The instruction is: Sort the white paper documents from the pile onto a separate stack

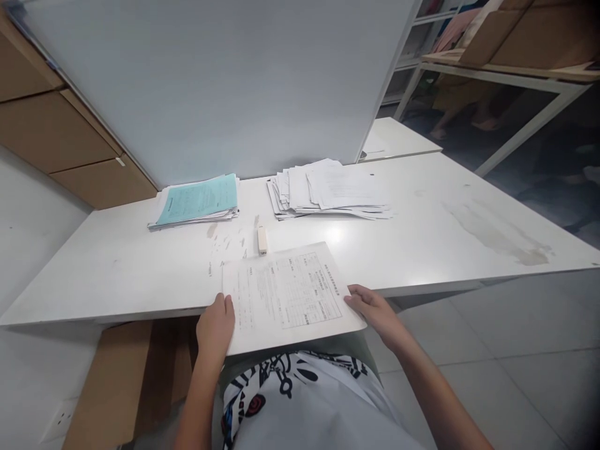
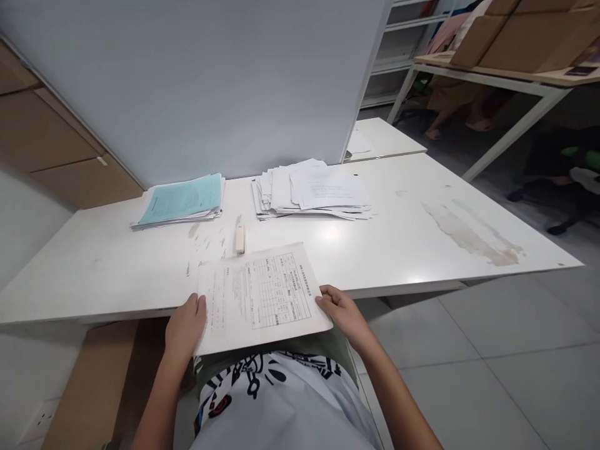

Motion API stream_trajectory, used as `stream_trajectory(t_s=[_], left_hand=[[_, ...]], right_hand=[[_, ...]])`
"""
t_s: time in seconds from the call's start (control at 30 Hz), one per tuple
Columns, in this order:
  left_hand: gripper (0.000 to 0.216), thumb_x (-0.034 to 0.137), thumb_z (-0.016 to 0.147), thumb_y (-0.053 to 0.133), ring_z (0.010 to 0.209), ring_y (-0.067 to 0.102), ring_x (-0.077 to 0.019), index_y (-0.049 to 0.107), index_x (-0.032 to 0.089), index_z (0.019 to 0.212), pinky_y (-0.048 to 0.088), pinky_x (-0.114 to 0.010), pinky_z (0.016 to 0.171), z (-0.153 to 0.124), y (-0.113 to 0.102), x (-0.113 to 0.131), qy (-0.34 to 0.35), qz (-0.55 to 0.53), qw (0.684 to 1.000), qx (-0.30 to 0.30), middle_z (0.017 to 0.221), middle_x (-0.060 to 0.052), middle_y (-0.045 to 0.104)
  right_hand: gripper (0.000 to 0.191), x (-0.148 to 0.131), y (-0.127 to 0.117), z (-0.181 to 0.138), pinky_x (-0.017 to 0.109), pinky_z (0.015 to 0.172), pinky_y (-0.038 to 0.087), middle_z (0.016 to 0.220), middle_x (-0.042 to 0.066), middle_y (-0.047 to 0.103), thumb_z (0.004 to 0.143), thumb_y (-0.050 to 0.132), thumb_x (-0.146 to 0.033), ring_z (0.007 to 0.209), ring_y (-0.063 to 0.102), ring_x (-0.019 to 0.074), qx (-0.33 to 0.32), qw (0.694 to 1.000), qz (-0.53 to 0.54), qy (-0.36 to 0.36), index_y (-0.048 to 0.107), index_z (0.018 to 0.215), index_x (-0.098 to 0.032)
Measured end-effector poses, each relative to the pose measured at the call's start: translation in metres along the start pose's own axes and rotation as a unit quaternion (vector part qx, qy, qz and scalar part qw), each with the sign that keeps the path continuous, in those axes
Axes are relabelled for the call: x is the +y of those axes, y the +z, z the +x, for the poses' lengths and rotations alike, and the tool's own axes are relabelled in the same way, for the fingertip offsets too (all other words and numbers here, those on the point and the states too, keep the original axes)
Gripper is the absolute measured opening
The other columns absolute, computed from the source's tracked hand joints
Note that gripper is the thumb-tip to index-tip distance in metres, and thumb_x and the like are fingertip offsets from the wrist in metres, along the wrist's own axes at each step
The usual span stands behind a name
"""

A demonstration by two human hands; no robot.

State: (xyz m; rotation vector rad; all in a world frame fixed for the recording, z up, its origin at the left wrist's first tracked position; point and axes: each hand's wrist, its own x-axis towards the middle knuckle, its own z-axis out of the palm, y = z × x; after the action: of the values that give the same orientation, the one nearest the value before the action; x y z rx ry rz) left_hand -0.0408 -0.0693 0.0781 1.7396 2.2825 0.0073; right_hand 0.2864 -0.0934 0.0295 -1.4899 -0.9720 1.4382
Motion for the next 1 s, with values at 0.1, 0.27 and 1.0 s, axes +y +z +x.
stream_trajectory(t_s=[0.1,0.27,1.0], left_hand=[[0.035,0.039,0.096,0.021,0.067,0.059,-0.0229,0.044,0.023,0.075,0.031,-0.029,0.054,0.002,-0.001,0.002,-0.001,0.004,1.0,0.001,0.074,-0.007,0.062],[0.041,0.043,0.096,0.021,0.07,0.061,-0.0257,0.054,0.02,0.086,0.035,-0.031,0.055,0.012,-0.009,0.009,-0.007,0.006,1.0,0.015,0.077,-0.009,0.065],[0.055,0.024,0.097,0.021,0.146,0.014,-0.0282,0.024,0.013,0.15,0.029,-0.047,0.113,0.053,0.028,0.081,0.262,0.014,0.958,0.118,0.157,-0.006,0.025]], right_hand=[[0.033,0.002,0.0,0.003,0.027,0.059,0.042,0.066,0.0,0.06,0.068,0.066,-0.049,0.067,0.056,0.0186,0.014,1.0,0.002,-0.004,0.065,0.083,-0.019],[0.033,-0.003,0.003,0.014,0.029,0.063,0.044,0.073,0.002,0.064,0.068,0.066,-0.048,0.072,0.059,0.0206,0.024,0.999,0.018,-0.017,0.066,0.084,-0.019],[0.037,-0.019,0.007,0.028,0.029,0.065,0.044,0.077,0.002,0.065,0.071,0.065,-0.052,0.075,0.058,0.0204,0.033,0.999,0.02,-0.028,0.064,0.086,-0.018]])
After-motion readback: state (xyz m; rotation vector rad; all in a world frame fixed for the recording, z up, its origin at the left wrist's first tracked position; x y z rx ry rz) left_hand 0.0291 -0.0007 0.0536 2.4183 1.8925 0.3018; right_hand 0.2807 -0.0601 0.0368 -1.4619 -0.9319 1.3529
